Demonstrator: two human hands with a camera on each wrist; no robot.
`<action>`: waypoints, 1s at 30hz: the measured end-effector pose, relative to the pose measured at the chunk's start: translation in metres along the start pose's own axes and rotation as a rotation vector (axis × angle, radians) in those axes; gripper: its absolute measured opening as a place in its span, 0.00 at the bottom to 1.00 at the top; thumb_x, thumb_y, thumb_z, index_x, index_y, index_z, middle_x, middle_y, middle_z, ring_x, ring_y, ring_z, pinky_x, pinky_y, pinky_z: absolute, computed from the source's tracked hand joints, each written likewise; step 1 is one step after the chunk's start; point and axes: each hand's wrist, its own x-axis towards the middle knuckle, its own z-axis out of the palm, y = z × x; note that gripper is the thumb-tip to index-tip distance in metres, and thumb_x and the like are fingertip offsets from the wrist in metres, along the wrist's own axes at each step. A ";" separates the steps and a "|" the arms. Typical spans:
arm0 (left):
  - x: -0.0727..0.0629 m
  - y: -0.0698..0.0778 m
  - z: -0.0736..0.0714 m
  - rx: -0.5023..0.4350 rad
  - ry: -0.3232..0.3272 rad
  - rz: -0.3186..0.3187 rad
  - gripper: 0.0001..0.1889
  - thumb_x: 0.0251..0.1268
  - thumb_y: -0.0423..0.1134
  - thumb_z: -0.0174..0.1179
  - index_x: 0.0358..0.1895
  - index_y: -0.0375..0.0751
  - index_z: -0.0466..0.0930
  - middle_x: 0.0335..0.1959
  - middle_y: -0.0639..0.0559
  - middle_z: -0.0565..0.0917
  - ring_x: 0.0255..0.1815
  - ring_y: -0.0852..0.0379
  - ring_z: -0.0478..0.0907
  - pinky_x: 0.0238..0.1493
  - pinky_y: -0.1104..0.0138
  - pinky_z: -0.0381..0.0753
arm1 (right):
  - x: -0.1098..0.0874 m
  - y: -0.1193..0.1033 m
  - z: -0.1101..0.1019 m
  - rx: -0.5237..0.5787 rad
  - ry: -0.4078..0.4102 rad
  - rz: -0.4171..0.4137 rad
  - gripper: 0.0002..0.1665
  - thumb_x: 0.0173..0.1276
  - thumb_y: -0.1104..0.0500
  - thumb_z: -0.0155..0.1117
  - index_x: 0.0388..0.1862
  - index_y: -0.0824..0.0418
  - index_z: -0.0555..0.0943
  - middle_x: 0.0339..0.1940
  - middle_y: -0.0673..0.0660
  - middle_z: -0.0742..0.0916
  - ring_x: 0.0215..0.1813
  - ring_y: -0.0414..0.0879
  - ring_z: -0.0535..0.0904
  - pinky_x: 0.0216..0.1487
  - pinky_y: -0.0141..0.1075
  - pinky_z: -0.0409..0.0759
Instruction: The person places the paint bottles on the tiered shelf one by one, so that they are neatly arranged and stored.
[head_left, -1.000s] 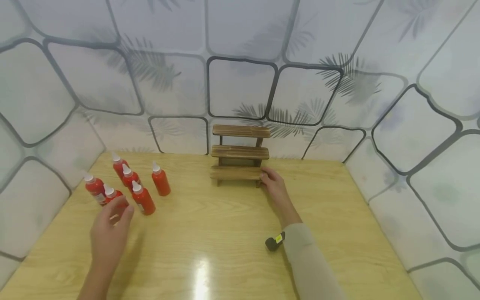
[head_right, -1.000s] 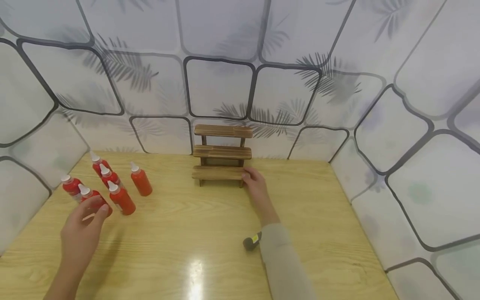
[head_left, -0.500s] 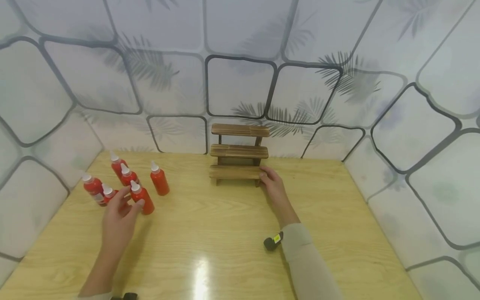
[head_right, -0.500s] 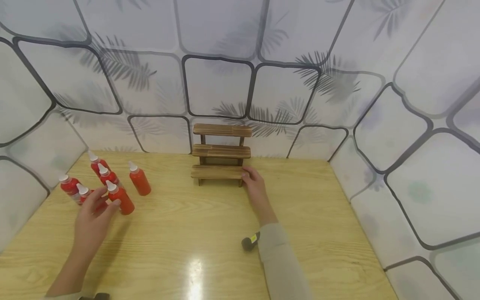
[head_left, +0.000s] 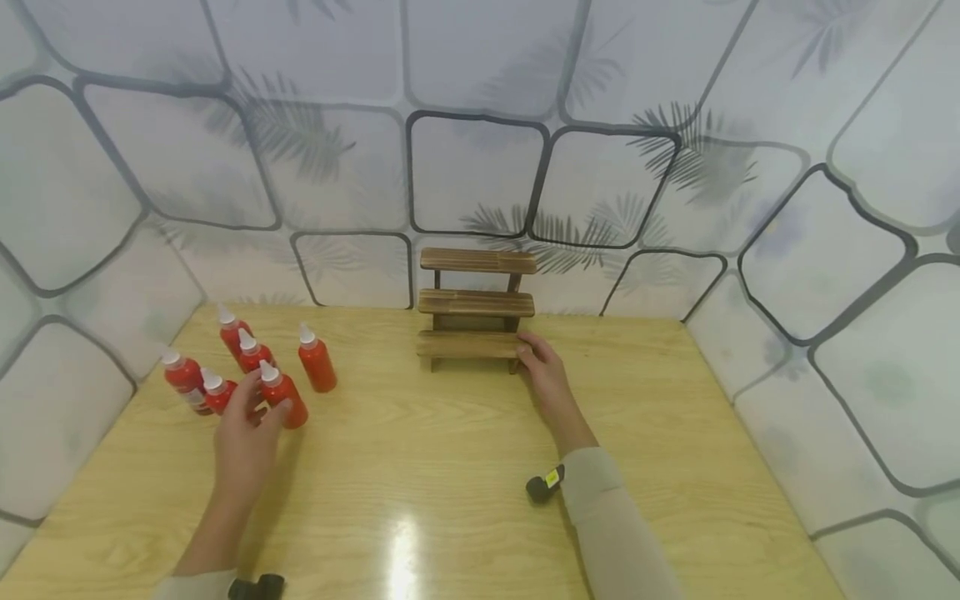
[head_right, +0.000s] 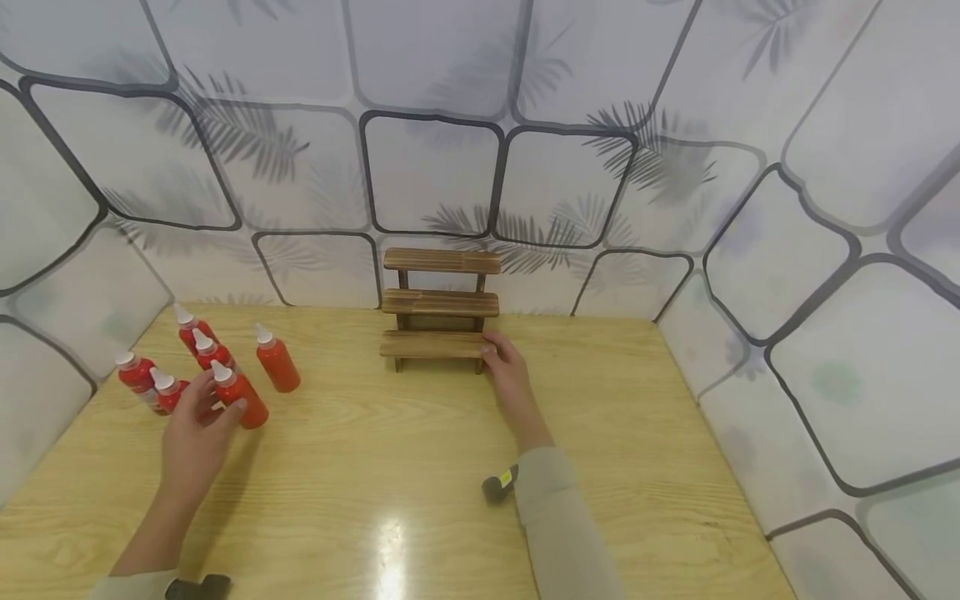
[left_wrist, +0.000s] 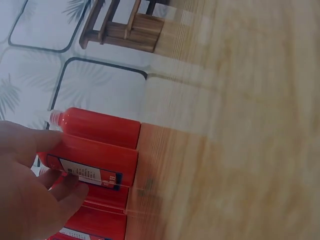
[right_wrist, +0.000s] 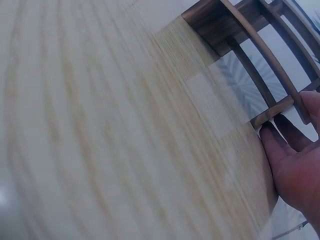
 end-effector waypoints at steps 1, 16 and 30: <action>0.000 0.000 0.000 -0.001 0.005 -0.001 0.34 0.77 0.45 0.55 0.81 0.57 0.53 0.78 0.47 0.64 0.75 0.40 0.65 0.70 0.45 0.72 | 0.000 0.000 0.000 0.009 -0.002 -0.002 0.24 0.77 0.55 0.58 0.70 0.58 0.74 0.78 0.57 0.69 0.77 0.54 0.65 0.76 0.44 0.68; 0.002 0.003 0.004 0.076 0.042 0.074 0.34 0.75 0.38 0.58 0.80 0.50 0.56 0.75 0.43 0.68 0.71 0.40 0.71 0.67 0.45 0.73 | 0.000 0.005 0.000 0.021 -0.025 -0.053 0.25 0.78 0.56 0.57 0.71 0.61 0.72 0.78 0.60 0.68 0.77 0.56 0.65 0.74 0.41 0.70; -0.006 0.047 0.023 0.016 0.011 0.238 0.32 0.70 0.45 0.64 0.75 0.53 0.65 0.68 0.47 0.77 0.64 0.46 0.78 0.64 0.62 0.79 | -0.001 0.004 -0.003 0.022 -0.039 -0.047 0.27 0.78 0.53 0.58 0.71 0.59 0.72 0.77 0.58 0.69 0.76 0.54 0.67 0.73 0.40 0.71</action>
